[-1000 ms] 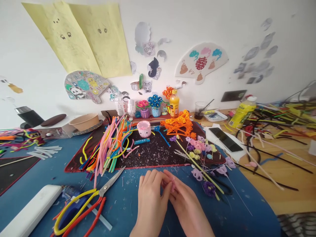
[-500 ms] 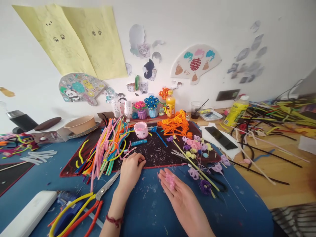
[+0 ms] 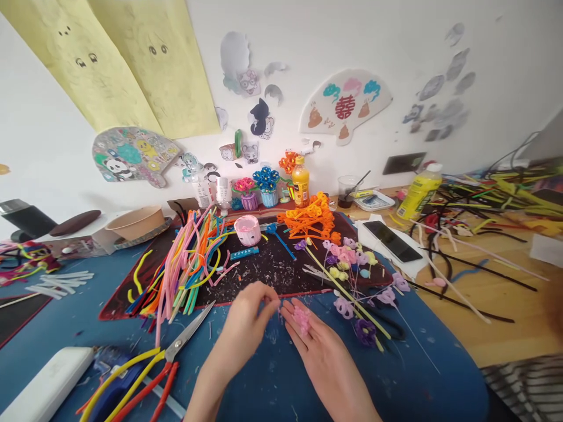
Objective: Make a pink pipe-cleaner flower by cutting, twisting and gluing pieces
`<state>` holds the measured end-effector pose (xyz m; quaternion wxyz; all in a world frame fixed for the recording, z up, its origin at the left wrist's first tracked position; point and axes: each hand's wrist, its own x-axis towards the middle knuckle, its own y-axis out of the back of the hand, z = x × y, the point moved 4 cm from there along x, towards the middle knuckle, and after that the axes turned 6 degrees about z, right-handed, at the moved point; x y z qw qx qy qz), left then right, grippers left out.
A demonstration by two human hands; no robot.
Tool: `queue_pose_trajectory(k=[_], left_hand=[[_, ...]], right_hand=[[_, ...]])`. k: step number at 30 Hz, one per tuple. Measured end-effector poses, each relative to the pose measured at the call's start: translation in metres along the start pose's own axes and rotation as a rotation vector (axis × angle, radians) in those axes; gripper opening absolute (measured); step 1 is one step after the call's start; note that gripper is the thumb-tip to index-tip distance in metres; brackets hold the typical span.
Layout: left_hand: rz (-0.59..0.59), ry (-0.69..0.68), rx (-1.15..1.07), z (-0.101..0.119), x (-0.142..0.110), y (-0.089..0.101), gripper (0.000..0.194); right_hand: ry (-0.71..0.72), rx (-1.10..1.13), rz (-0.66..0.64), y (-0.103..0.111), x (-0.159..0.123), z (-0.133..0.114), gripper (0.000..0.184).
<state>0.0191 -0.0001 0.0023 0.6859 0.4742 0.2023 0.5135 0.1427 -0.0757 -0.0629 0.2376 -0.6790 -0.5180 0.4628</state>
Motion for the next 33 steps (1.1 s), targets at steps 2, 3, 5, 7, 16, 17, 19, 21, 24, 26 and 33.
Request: queue_pose_trajectory(k=[2, 3, 5, 7, 16, 17, 19, 21, 24, 26, 33], left_hand=[[-0.046, -0.102, -0.115, 0.020, -0.010, -0.004, 0.016], [-0.051, -0.154, -0.099, 0.028, -0.014, -0.006, 0.018], [-0.027, -0.248, -0.016, 0.038, -0.019, -0.012, 0.022], [0.022, -0.297, 0.061, 0.042, -0.021, -0.017, 0.023], [0.147, -0.013, -0.130, 0.016, -0.008, -0.003, 0.006], [0.178, 0.030, -0.096, 0.008, -0.004, 0.000, 0.008], [0.205, 0.078, 0.020, -0.007, 0.005, 0.003, 0.012], [0.193, 0.076, 0.098, -0.016, 0.014, 0.001, 0.013], [0.155, 0.045, 0.179, -0.019, 0.023, -0.006, 0.013], [0.126, 0.023, 0.231, -0.017, 0.026, -0.011, 0.012], [0.087, -0.009, 0.323, -0.015, 0.032, -0.023, 0.019]], right_hand=[[0.009, 0.038, 0.049, 0.001, 0.002, 0.002, 0.031], [0.007, 0.051, 0.070, 0.002, 0.003, 0.004, 0.031], [-0.005, 0.065, 0.094, 0.004, 0.004, 0.006, 0.029], [-0.026, 0.075, 0.087, 0.004, 0.004, 0.006, 0.029], [-0.026, 0.095, 0.001, -0.002, 0.000, -0.001, 0.028], [-0.020, 0.084, -0.006, -0.002, -0.002, -0.001, 0.030], [-0.001, 0.063, -0.010, -0.003, -0.004, -0.002, 0.032], [0.022, 0.046, -0.021, -0.004, -0.005, -0.004, 0.033], [0.031, 0.012, -0.051, -0.005, -0.006, -0.006, 0.031], [0.044, -0.023, -0.072, -0.005, -0.005, -0.007, 0.030], [0.137, -0.119, -0.123, 0.002, -0.003, -0.009, 0.031]])
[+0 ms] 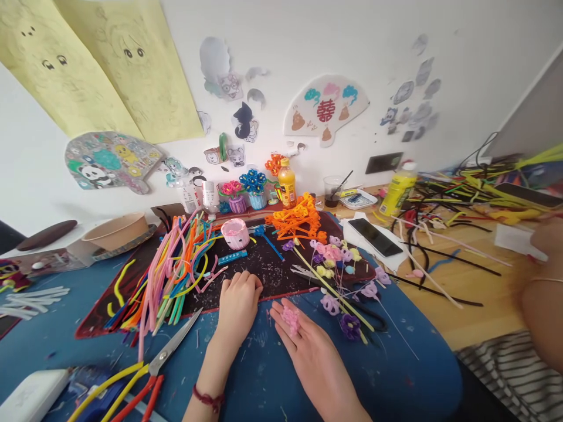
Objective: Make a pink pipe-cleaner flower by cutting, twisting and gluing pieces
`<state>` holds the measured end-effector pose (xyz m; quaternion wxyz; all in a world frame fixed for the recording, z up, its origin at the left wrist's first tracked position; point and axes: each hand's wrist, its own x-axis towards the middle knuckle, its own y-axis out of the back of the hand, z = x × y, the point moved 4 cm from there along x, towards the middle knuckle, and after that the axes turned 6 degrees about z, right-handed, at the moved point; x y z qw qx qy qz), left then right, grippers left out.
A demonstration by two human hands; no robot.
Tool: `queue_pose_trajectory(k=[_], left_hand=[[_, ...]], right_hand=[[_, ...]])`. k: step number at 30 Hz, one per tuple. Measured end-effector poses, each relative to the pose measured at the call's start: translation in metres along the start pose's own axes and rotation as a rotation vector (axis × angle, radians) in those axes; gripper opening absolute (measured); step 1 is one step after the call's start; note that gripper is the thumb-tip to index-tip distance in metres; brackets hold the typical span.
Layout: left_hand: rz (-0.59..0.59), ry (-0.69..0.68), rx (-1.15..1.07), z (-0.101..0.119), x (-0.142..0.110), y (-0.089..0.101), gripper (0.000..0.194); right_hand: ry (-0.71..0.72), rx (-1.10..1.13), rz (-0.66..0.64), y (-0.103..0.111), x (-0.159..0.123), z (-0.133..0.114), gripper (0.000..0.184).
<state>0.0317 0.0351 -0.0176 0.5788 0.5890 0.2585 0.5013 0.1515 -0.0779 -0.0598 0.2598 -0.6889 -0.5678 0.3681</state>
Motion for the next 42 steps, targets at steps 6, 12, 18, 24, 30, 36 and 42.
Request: queue_pose_trajectory(k=[6, 12, 18, 24, 30, 36, 42], left_hand=[[0.035, 0.061, -0.081, -0.001, -0.008, 0.018, 0.020], [-0.060, -0.059, -0.354, 0.035, -0.034, 0.024, 0.019], [0.022, -0.028, -0.355, 0.043, -0.035, 0.021, 0.011], [0.143, 0.062, -0.558, 0.029, -0.042, 0.033, 0.022], [0.165, -0.065, -0.412, 0.045, -0.064, 0.026, 0.012], [0.251, -0.099, -0.273, 0.056, -0.070, 0.019, 0.007], [0.286, 0.035, -0.348, 0.044, -0.066, 0.017, 0.014]], right_hand=[[-0.057, 0.104, 0.063, -0.004, 0.001, 0.004, 0.030], [-0.100, 0.236, 0.109, -0.005, 0.008, 0.010, 0.032], [-0.105, 0.259, 0.122, -0.002, 0.006, 0.010, 0.029], [-0.123, 0.291, 0.072, -0.003, 0.005, 0.009, 0.031], [-0.171, 0.318, -0.011, -0.001, 0.007, 0.009, 0.041], [-0.181, 0.332, -0.040, 0.000, 0.006, 0.010, 0.041], [-0.219, 0.351, -0.003, -0.005, 0.005, 0.006, 0.042]])
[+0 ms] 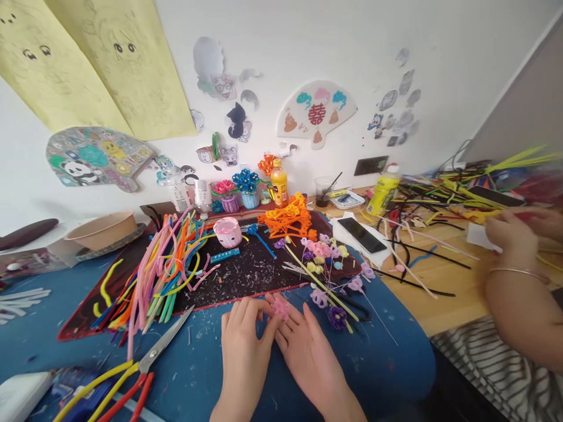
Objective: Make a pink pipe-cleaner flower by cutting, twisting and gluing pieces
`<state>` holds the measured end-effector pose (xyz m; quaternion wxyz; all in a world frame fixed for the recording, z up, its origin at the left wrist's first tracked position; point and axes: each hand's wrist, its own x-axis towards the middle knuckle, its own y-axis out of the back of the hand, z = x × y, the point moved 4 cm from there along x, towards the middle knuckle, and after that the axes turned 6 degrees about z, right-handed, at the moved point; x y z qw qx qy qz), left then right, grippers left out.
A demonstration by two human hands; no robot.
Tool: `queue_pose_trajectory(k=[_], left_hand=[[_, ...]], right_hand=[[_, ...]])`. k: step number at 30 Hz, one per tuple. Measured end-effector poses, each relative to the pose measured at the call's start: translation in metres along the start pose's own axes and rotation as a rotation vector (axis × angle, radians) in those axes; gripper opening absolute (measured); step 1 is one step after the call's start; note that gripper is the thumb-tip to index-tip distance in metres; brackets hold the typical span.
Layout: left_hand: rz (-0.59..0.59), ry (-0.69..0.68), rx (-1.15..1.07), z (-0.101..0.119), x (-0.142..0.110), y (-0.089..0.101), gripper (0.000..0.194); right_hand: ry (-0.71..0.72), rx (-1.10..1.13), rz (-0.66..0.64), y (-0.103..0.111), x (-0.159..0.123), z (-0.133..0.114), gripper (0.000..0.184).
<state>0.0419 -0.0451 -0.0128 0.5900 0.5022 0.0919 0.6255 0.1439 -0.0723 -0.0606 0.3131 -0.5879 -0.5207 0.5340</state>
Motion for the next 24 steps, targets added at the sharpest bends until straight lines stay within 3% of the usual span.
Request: queue_pose_trajectory(k=[12, 17, 20, 24], left_hand=[[-0.063, 0.340, -0.315, -0.018, 0.012, -0.004, 0.025], [-0.058, 0.216, -0.212, -0.010, 0.004, -0.001, 0.022], [-0.073, 0.097, -0.061, 0.004, 0.000, -0.007, 0.020], [-0.053, 0.041, 0.009, 0.014, -0.002, -0.014, 0.023]], right_hand=[[0.015, 0.005, -0.023, 0.006, -0.001, 0.001, 0.041], [0.032, 0.022, -0.013, 0.007, 0.000, 0.001, 0.038], [0.033, 0.015, -0.011, 0.005, 0.000, 0.002, 0.038], [0.016, -0.008, 0.020, 0.003, 0.000, 0.003, 0.043]])
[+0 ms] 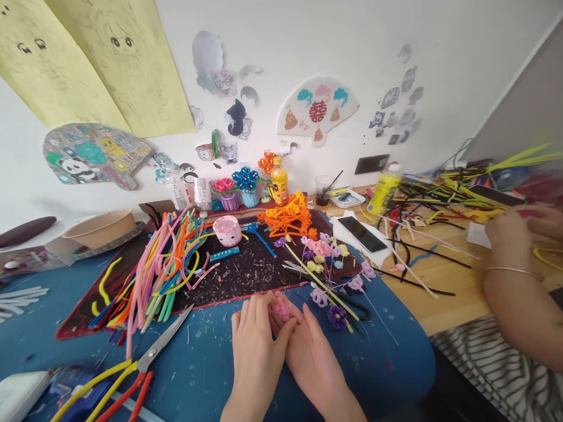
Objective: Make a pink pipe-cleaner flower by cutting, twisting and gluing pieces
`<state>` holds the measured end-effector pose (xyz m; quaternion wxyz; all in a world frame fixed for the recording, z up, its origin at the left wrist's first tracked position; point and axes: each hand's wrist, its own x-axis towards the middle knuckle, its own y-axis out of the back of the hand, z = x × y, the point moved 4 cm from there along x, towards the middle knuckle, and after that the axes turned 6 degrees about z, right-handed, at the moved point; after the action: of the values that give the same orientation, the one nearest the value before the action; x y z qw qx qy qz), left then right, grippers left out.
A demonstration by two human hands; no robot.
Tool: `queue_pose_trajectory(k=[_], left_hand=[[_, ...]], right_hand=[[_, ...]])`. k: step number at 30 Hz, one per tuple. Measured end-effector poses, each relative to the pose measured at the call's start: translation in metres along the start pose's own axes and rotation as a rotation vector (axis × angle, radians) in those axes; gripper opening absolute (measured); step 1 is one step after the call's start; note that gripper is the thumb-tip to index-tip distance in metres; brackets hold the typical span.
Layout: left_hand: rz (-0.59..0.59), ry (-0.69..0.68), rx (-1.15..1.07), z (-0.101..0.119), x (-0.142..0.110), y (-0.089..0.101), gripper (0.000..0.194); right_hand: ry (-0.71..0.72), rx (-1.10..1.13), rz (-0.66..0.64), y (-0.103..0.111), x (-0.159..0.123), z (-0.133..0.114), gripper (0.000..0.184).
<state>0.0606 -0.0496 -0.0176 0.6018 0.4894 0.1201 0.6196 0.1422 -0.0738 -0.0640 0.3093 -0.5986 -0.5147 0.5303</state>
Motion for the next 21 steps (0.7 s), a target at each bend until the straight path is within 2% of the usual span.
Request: queue_pose_trajectory(k=[4, 9, 15, 21], left_hand=[[0.031, 0.008, -0.021, -0.003, 0.001, 0.004, 0.019], [0.031, 0.003, -0.013, -0.009, 0.004, 0.010, 0.014], [0.073, -0.081, 0.003, -0.004, 0.005, 0.012, 0.007], [0.101, -0.064, -0.064, -0.005, 0.004, 0.011, 0.016]], right_hand=[[0.012, -0.018, 0.063, 0.004, 0.001, -0.001, 0.040], [0.011, -0.005, 0.028, 0.006, 0.001, 0.000, 0.037], [0.032, -0.003, 0.002, 0.007, 0.002, 0.000, 0.033], [0.052, -0.065, -0.027, 0.004, 0.001, 0.001, 0.035]])
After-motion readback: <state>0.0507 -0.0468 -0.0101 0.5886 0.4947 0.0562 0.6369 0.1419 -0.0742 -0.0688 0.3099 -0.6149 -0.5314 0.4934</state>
